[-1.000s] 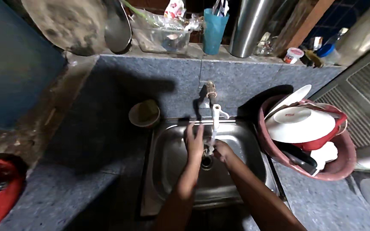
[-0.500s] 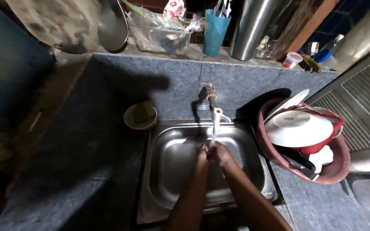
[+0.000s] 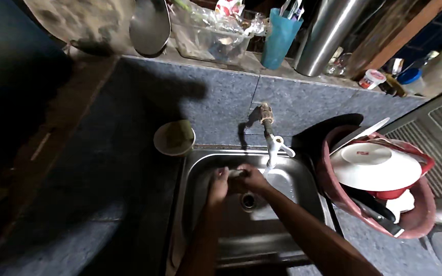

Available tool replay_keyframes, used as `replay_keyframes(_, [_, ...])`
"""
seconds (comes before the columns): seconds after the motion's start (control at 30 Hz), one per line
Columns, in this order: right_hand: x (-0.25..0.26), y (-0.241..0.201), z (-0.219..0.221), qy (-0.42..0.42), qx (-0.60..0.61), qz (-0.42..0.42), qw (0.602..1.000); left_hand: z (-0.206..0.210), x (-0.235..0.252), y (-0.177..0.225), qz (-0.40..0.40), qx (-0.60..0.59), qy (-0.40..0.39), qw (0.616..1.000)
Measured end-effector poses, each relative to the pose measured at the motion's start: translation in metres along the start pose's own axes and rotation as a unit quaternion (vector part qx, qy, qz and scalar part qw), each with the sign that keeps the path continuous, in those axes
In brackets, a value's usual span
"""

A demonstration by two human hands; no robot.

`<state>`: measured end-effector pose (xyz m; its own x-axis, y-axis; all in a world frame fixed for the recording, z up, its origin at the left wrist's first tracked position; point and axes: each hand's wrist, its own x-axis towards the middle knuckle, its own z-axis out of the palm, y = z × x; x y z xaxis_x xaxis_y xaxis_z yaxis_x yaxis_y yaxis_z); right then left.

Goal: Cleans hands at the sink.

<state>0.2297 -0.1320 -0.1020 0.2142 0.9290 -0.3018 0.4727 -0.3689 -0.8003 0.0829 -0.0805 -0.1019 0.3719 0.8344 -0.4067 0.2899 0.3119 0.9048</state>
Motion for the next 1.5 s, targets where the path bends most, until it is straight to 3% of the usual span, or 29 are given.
replay_keyframes(0.03, [0.01, -0.005, 0.0, -0.014, -0.133, -0.088, 0.987, -0.009, -0.006, -0.001, 0.028, -0.035, 0.026, 0.999])
replay_keyframes(0.07, [0.021, -0.005, 0.006, -0.01, -0.242, -0.198, 0.95, -0.015, -0.012, -0.003, 0.06, -0.074, 0.051, 0.994])
replay_keyframes(0.1, [0.033, -0.004, 0.014, 0.0, -0.31, -0.306, 0.9, -0.018, -0.018, -0.005, 0.089, -0.101, 0.071, 0.988])
replay_keyframes(0.13, [0.042, -0.005, 0.019, -0.019, -0.339, -0.359, 0.87, -0.019, -0.023, -0.006, 0.107, -0.112, 0.071, 0.985])
replay_keyframes(0.2, [0.056, -0.008, 0.015, -0.153, -0.362, -0.291, 0.872, -0.025, -0.038, -0.002, 0.091, -0.082, 0.007, 0.992])
replay_keyframes(0.27, [0.068, 0.002, -0.006, -0.204, -0.371, -0.174, 0.889, -0.027, -0.044, 0.007, 0.051, -0.048, -0.045, 0.997])
replay_keyframes(0.4, [0.031, 0.061, -0.07, -0.059, -0.322, -0.053, 0.943, -0.008, -0.037, 0.021, 0.021, -0.07, -0.088, 0.993])
replay_keyframes(0.53, [-0.034, 0.124, -0.109, 0.058, -0.442, 0.043, 0.894, 0.056, -0.018, 0.022, -0.012, -0.161, -0.192, 0.968])
replay_keyframes(0.63, [-0.064, 0.14, -0.092, 0.041, -0.423, 0.211, 0.88, 0.101, 0.004, 0.012, -0.092, -0.314, -0.243, 0.913])
replay_keyframes(0.7, [-0.084, 0.13, -0.075, 0.003, -0.4, 0.293, 0.868, 0.109, 0.011, 0.019, -0.151, -0.37, -0.223, 0.889])
replay_keyframes(0.8, [-0.13, 0.135, -0.053, -0.073, -0.388, 0.228, 0.89, 0.105, 0.012, 0.016, -0.181, -0.411, -0.171, 0.877])
replay_keyframes(0.9, [-0.129, 0.138, -0.071, -0.141, -0.312, 0.227, 0.912, 0.103, 0.007, 0.009, -0.201, -0.445, -0.152, 0.859])
replay_keyframes(1.0, [-0.117, 0.103, -0.088, -0.121, -0.418, 0.209, 0.876, 0.112, 0.003, 0.014, -0.191, -0.43, -0.155, 0.869])
replay_keyframes(1.17, [-0.121, 0.119, -0.082, -0.135, -0.451, 0.206, 0.858, 0.119, -0.001, 0.018, -0.159, -0.301, -0.219, 0.914])
replay_keyframes(1.27, [-0.143, 0.12, -0.048, -0.091, -0.419, 0.239, 0.871, 0.099, 0.009, 0.002, -0.139, -0.25, -0.24, 0.928])
replay_keyframes(1.37, [-0.148, 0.107, -0.02, -0.121, -0.334, 0.329, 0.875, 0.064, 0.015, -0.015, -0.114, -0.19, -0.218, 0.951])
replay_keyframes(1.43, [-0.139, 0.11, -0.007, -0.144, -0.288, 0.302, 0.897, 0.055, 0.018, -0.018, -0.132, -0.171, -0.188, 0.958])
replay_keyframes(1.5, [-0.122, 0.105, 0.005, -0.099, -0.218, 0.28, 0.93, 0.061, 0.017, -0.019, -0.129, -0.162, -0.209, 0.956])
